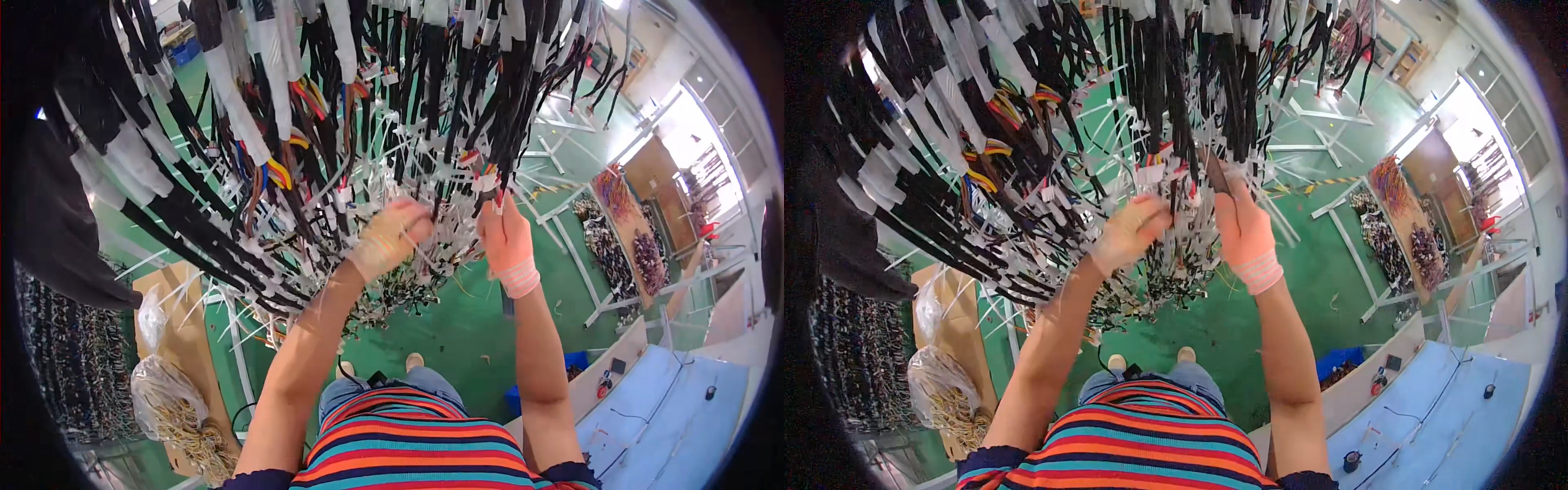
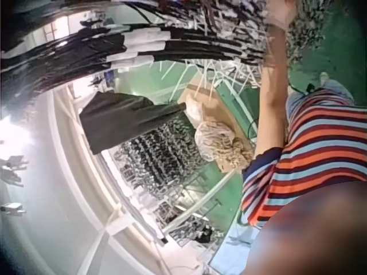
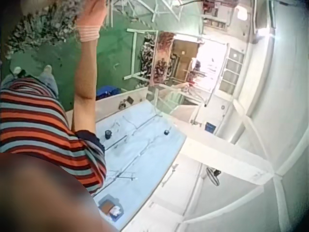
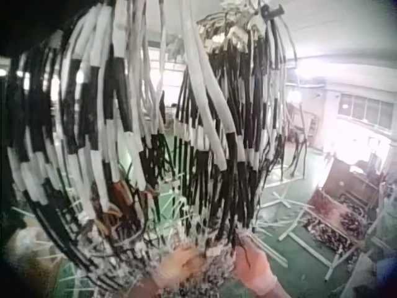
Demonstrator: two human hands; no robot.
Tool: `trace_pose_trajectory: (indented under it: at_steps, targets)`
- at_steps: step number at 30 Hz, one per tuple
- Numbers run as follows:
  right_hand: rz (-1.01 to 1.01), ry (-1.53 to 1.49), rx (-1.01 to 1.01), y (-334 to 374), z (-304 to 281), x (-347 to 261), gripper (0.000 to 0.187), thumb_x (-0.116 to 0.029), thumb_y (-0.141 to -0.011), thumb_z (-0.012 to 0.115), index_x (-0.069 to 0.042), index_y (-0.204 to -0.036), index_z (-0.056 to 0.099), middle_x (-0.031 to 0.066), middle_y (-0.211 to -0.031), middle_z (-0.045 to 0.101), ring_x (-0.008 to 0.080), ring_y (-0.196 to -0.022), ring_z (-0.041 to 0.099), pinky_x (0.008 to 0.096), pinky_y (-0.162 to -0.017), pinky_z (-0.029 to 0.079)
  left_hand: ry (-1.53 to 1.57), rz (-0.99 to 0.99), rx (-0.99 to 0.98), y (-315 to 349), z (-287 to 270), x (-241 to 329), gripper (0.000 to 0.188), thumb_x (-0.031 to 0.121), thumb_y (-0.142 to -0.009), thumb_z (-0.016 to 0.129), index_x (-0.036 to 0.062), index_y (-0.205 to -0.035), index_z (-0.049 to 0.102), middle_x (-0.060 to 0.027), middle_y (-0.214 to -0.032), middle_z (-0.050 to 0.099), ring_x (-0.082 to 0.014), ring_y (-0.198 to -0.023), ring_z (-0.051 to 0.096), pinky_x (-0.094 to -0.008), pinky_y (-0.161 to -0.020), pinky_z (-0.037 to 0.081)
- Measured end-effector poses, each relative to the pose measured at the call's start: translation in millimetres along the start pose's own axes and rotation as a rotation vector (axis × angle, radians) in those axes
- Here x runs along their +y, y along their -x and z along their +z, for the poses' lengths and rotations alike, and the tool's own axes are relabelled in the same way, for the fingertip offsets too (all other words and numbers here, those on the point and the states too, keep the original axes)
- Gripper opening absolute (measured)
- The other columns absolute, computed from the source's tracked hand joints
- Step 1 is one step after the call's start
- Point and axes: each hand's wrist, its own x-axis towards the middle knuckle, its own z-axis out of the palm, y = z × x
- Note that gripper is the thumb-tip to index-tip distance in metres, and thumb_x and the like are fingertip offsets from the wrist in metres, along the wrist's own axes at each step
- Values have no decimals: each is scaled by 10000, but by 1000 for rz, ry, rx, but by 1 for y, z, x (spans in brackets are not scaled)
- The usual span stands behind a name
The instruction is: Measure and inspect the components of a bundle of wire harnesses using a metal ruler.
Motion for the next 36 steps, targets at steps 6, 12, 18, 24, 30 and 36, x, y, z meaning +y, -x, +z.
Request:
trace_pose_trajectory:
  at_steps: [6, 12, 18, 24, 30, 36]
  targets:
    - [71, -163, 3, 15, -19, -22, 184, -155, -988, 406, -24, -907, 505, 69, -574, 470, 145, -501, 473, 311, -446, 358, 740, -93, -160, 63, 18, 38, 235, 85, -933, 538, 55, -1163, 580, -43, -1054, 592, -148, -875, 559, -288, -803, 461]
    - [356, -455, 262, 94, -12, -96, 322, -268, -1011, 352, -58, -803, 480, 2, -537, 489, 74, -437, 377, 241, -414, 262, 67, -25, 10, 101, 8, 84, 367, -13, -813, 649, 69, -1164, 581, -175, -1196, 492, -302, -1072, 557, -392, -902, 471]
    - [168, -22, 203, 108, 13, -139, 286, -267, -992, 424, -43, -844, 521, 7, -622, 515, 78, -506, 430, 244, -450, 303, 325, 38, -22, 119, -10, 100, 252, -34, -824, 641, 17, -1066, 590, -134, -1071, 528, -259, -938, 615, -322, -772, 508]
    - [329, -277, 179, 117, 43, -148, 247, -227, -971, 488, 1, -1051, 540, 126, -721, 584, 266, -600, 567, 323, -574, 464, 741, -292, -42, 132, -17, 106, 221, 49, -901, 593, -5, -1114, 598, -109, -1069, 554, -179, -892, 628, -287, -745, 511]
    - [242, -189, 223, 129, 52, -142, 227, -194, -967, 490, 17, -1037, 539, 145, -732, 598, 301, -593, 578, 339, -578, 475, 554, -195, -36, 133, -17, 116, 227, 53, -904, 589, -6, -1122, 613, -115, -1011, 575, -181, -826, 627, -286, -711, 514]
    - [193, -136, 232, 125, 45, -135, 220, -195, -970, 477, 3, -1035, 547, 161, -774, 617, 367, -665, 598, 364, -602, 483, 386, -205, -49, 130, -12, 128, 260, 62, -914, 582, 7, -1166, 604, -132, -958, 584, -199, -797, 616, -294, -691, 499]
